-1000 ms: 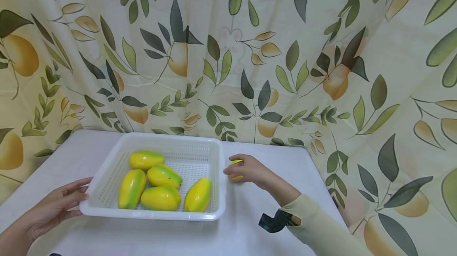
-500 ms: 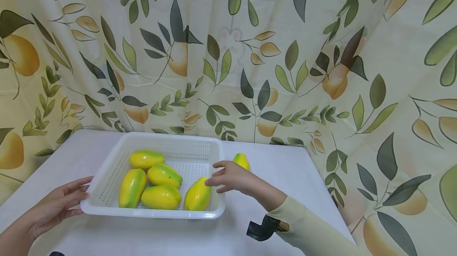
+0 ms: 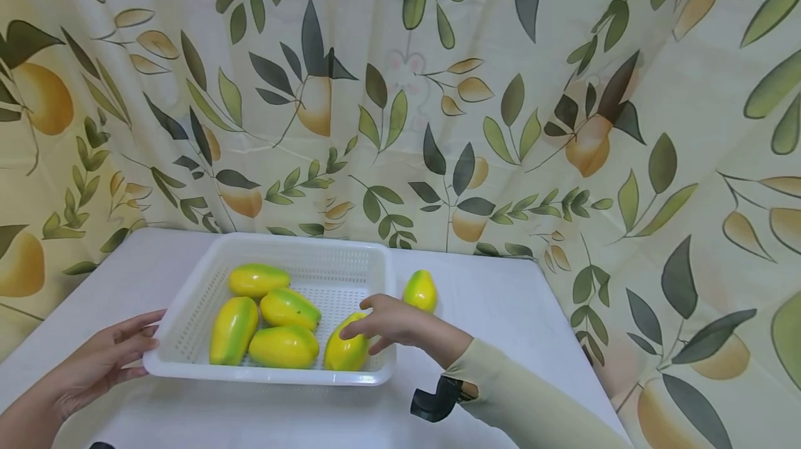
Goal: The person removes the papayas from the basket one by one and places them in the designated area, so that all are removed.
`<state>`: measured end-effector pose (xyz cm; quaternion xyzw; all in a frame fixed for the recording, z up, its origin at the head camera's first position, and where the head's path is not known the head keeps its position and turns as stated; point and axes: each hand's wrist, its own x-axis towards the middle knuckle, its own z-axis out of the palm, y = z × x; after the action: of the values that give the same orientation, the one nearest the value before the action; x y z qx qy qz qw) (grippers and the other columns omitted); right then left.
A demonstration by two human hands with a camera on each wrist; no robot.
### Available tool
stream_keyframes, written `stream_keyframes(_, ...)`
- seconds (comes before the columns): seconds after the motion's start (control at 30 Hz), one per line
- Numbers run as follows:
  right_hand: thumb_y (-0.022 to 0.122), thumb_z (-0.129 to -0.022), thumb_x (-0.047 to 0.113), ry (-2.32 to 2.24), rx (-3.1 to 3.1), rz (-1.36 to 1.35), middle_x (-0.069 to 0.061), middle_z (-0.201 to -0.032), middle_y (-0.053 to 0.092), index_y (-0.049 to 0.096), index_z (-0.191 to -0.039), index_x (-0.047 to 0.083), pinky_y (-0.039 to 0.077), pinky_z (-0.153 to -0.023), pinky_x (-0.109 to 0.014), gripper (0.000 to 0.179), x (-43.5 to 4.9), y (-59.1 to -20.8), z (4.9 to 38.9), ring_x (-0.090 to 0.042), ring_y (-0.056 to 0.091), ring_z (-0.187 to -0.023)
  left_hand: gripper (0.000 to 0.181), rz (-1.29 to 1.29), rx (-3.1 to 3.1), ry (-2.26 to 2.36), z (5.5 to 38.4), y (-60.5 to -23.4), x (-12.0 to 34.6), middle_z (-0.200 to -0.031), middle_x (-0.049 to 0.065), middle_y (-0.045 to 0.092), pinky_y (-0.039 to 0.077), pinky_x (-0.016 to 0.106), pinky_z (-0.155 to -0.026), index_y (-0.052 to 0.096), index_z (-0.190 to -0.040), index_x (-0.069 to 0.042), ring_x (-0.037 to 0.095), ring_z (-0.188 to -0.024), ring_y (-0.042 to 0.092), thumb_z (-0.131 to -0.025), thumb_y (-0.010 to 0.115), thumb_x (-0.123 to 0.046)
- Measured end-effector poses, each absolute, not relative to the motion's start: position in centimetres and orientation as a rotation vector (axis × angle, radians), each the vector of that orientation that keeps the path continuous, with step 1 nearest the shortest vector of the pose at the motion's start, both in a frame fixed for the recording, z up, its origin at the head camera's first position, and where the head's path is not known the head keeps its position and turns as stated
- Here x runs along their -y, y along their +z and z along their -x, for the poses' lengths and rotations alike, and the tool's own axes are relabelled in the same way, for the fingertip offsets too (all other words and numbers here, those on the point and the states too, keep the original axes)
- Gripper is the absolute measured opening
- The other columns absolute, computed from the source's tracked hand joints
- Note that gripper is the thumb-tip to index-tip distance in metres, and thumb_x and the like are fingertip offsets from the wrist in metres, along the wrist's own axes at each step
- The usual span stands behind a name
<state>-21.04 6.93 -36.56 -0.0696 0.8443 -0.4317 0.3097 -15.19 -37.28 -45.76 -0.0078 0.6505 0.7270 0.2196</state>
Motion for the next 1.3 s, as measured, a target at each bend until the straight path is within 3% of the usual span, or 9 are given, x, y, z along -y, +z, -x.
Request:
stream_keyframes(0.23, 0.078, -0.081, 0.021, -1.123, -2.208, 0.185, -0.02, -0.132, 0.052, 0.043, -0.139, -0.01, 0.061, -0.076, -0.045, 0.075, -6.4, -37.2, 20.9, -0.03, 0.059, -0.109, 0.042, 0.066, -1.822, 1.985, 15.2, -45.6, 37.2, -0.107, -0.017, 0.063, 0.06, 0.032, -0.079, 0.063, -0.106, -0.051, 0.014, -0.094, 0.067, -0.102, 0.048, -0.012)
stream_keyframes(0.57, 0.077, -0.082, 0.022, -1.109, -2.212, 0.171, -0.016, -0.115, 0.058, 0.051, -0.128, -0.009, 0.059, -0.081, -0.053, 0.061, -5.3, -38.2, 21.4, -0.033, 0.059, -0.104, 0.04, 0.121, -1.849, 1.958, 15.2, -45.6, 37.1, -0.105, -0.017, 0.063, 0.06, 0.033, -0.081, 0.062, -0.103, -0.052, 0.014, -0.093, 0.067, -0.102, 0.05, -0.014)
stream_keyframes(1.03, 0.078, -0.081, 0.022, -1.052, -2.278, 0.109, -0.011, -0.103, 0.059, 0.058, -0.112, -0.004, 0.058, -0.083, -0.053, 0.045, -4.1, -39.0, 21.5, -0.028, 0.057, -0.097, 0.039, 0.112, -1.839, 1.961, 15.3, -45.5, 37.1, -0.106, -0.018, 0.062, 0.06, 0.033, -0.081, 0.061, -0.104, -0.051, 0.014, -0.094, 0.066, -0.102, 0.049, -0.014)
stream_keyframes(1.3, 0.078, -0.08, 0.022, -1.024, -2.286, 0.095, -0.01, -0.099, 0.059, 0.06, -0.111, -0.003, 0.059, -0.08, -0.052, 0.044, -3.7, -39.6, 21.8, -0.026, 0.057, -0.092, 0.038, 0.128, -1.848, 1.958, 15.3, -45.5, 37.0, -0.106, -0.018, 0.062, 0.06, 0.034, -0.082, 0.06, -0.103, -0.051, 0.014, -0.095, 0.066, -0.102, 0.05, -0.014)
